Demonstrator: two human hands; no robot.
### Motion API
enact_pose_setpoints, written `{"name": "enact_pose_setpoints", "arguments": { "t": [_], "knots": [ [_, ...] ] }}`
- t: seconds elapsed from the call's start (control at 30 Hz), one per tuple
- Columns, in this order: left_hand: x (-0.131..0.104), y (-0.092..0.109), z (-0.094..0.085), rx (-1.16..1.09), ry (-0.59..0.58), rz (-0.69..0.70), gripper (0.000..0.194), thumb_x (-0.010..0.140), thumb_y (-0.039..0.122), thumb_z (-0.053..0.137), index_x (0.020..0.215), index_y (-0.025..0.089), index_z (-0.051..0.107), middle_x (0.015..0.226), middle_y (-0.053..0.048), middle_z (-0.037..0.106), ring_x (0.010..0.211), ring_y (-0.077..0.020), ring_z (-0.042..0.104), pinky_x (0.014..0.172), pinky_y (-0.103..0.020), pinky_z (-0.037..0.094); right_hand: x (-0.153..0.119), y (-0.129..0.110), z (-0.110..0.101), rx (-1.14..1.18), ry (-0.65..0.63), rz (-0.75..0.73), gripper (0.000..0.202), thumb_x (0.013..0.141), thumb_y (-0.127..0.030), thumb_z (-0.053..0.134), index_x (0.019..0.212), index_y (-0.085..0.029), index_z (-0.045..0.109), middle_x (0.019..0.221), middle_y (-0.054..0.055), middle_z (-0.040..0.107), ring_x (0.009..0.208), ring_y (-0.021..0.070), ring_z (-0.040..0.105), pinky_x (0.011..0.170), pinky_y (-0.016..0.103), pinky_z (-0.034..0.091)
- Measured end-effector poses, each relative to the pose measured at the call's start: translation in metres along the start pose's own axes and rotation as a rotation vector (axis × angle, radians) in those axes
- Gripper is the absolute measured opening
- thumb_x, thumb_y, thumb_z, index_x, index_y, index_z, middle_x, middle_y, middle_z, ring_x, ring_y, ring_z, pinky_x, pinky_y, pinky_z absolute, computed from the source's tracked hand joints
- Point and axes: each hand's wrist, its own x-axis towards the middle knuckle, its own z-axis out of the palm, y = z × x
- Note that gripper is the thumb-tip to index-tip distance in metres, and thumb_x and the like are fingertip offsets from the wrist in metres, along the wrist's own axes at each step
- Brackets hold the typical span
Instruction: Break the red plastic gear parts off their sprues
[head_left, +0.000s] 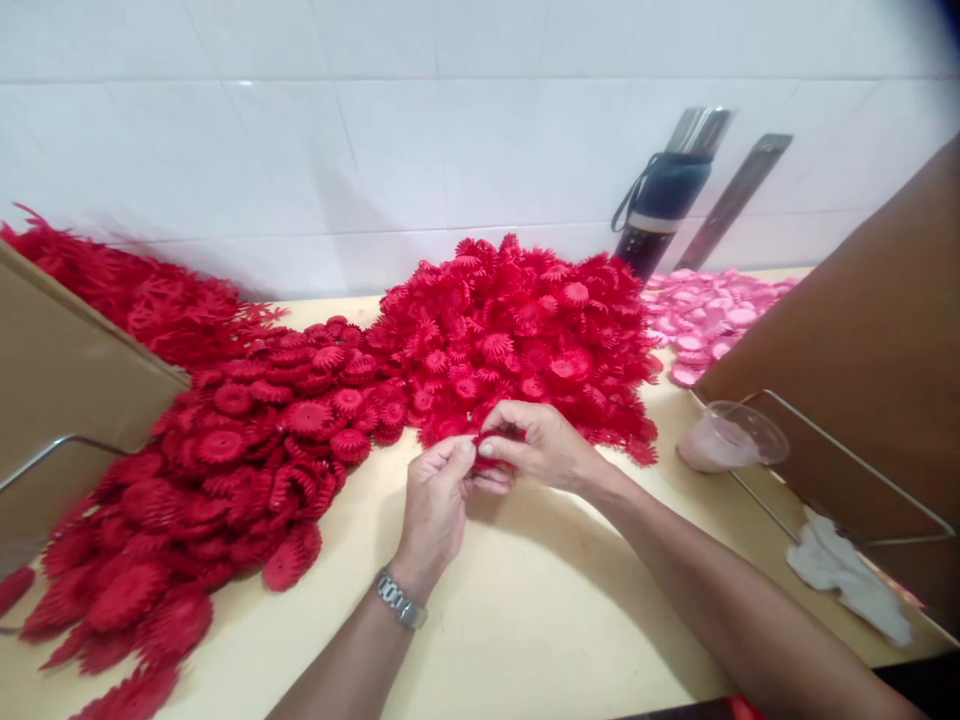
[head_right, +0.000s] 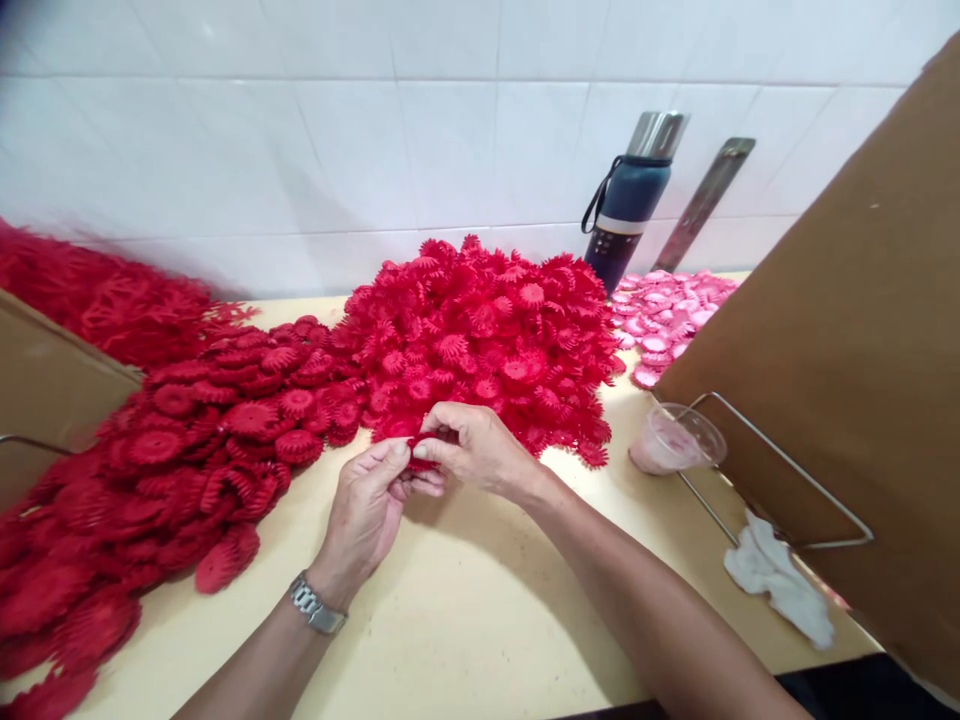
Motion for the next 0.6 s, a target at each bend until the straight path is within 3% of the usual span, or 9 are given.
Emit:
{"name": "enact_pose_setpoints", "arguments": {
  "t": [0.27, 0.6],
  "knots": [
    [0.001, -0.002, -0.004, 0.001, 0.056, 0.046, 0.017, 0.072, 0.026, 0.065, 0.064, 0.011, 0.060, 0.053, 0.001, 0.060, 0.050, -0.0121, 0.059, 0.051, -0.025, 0.052, -0.003, -0.003, 0.000, -0.177, 0.048, -0.135, 0.022, 0.081, -0.004, 0.044, 0.081, -0.015, 0.062, 0.070, 0.000, 0.060, 0.061, 0.0086, 0.054, 0.057, 0.018, 0.041],
    [0.003, -0.004, -0.001, 0.096, 0.119, 0.050, 0.025, 0.073, 0.033, 0.063, 0.061, 0.014, 0.051, 0.048, 0.005, 0.053, 0.041, -0.0089, 0.054, 0.043, -0.020, 0.046, -0.005, 0.001, 0.008, -0.252, 0.063, -0.148, 0.028, 0.080, -0.003, 0.038, 0.097, -0.016, 0.056, 0.059, -0.004, 0.053, 0.049, 0.0068, 0.046, 0.048, 0.015, 0.036]
  ]
}}
